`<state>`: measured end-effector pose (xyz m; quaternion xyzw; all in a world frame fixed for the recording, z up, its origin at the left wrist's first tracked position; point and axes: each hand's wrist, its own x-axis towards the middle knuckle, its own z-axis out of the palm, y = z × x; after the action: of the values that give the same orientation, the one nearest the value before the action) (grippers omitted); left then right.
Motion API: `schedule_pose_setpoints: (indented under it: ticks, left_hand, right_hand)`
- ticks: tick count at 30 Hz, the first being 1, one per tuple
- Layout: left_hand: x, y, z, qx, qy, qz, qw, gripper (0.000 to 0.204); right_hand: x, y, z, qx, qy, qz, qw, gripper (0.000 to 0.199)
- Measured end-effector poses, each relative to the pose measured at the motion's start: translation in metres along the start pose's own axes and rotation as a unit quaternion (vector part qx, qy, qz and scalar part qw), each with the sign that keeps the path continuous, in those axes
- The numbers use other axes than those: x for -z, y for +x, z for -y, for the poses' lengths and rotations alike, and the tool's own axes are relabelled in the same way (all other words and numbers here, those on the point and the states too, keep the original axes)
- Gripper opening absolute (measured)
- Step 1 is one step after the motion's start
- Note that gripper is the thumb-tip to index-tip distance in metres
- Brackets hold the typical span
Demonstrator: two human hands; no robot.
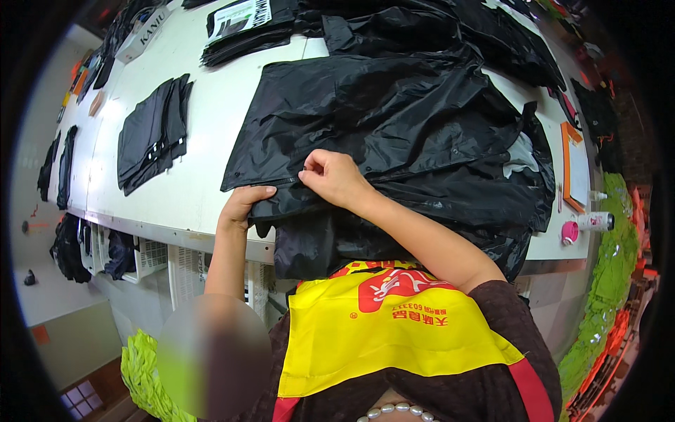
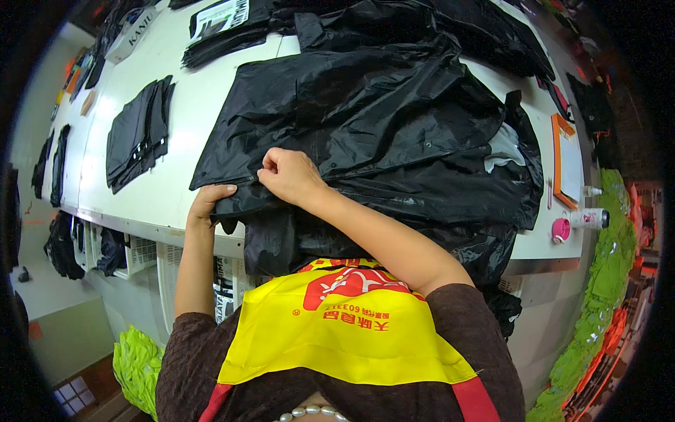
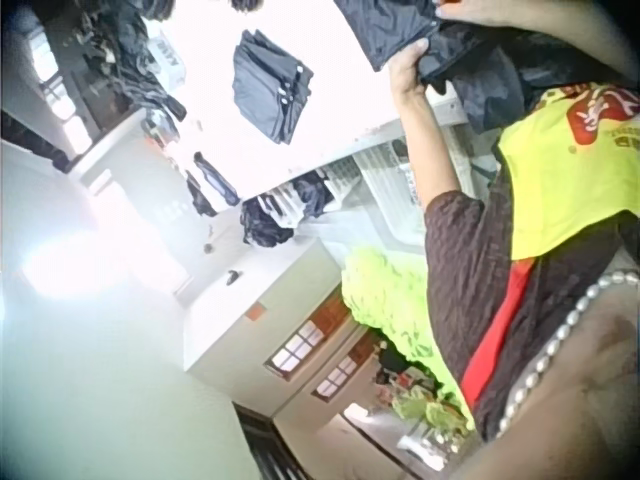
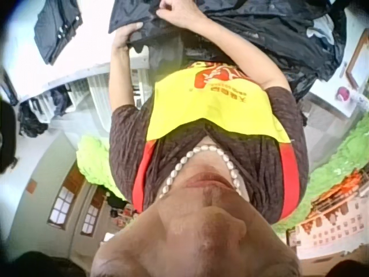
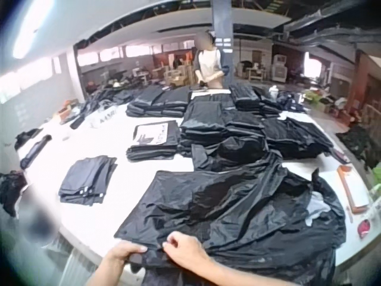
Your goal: The person folds a black raincoat on a white table. They smooth the fabric, fold the sleeves inward, fold the body in half, and then fold it into a compact rectangle before placing it on a stack of similar folded garments.
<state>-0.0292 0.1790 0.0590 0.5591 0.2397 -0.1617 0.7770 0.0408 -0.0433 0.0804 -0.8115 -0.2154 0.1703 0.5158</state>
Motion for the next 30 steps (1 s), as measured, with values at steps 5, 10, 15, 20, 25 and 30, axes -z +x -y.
schedule_pose_setpoints:
  ticks: [5, 10, 15, 20, 25, 30]
  left_hand:
    - [-0.022, -0.009, -0.012, -0.048, 0.076, 0.0, 0.996, 0.043]
    - [0.004, 0.009, -0.02, -0.093, 0.196, -0.052, 0.975, 0.047]
    - [0.056, 0.012, -0.027, -0.147, 0.211, -0.113, 0.96, 0.045]
    - [0.081, 0.068, -0.01, -0.178, 0.308, -0.142, 0.924, 0.049]
    - [0.092, 0.091, 0.008, -0.192, 0.24, -0.298, 0.904, 0.073]
    - [-0.008, 0.064, -0.005, -0.467, 0.324, -0.513, 0.643, 0.064]
  right_hand:
    - [0.008, -0.004, -0.013, -0.006, -0.042, 0.009, 0.999, 0.025]
    - [0.058, -0.023, -0.045, -0.087, -0.132, -0.044, 0.986, 0.023]
    - [0.245, -0.083, -0.111, -0.239, -0.349, -0.257, 0.869, 0.018]
    - [0.383, -0.157, -0.208, -0.246, -0.3, -0.32, 0.865, 0.022]
    - [0.357, -0.156, -0.179, -0.299, -0.431, -0.286, 0.802, 0.024]
    - [0.334, -0.156, -0.138, 0.004, -0.407, -0.221, 0.886, 0.023]
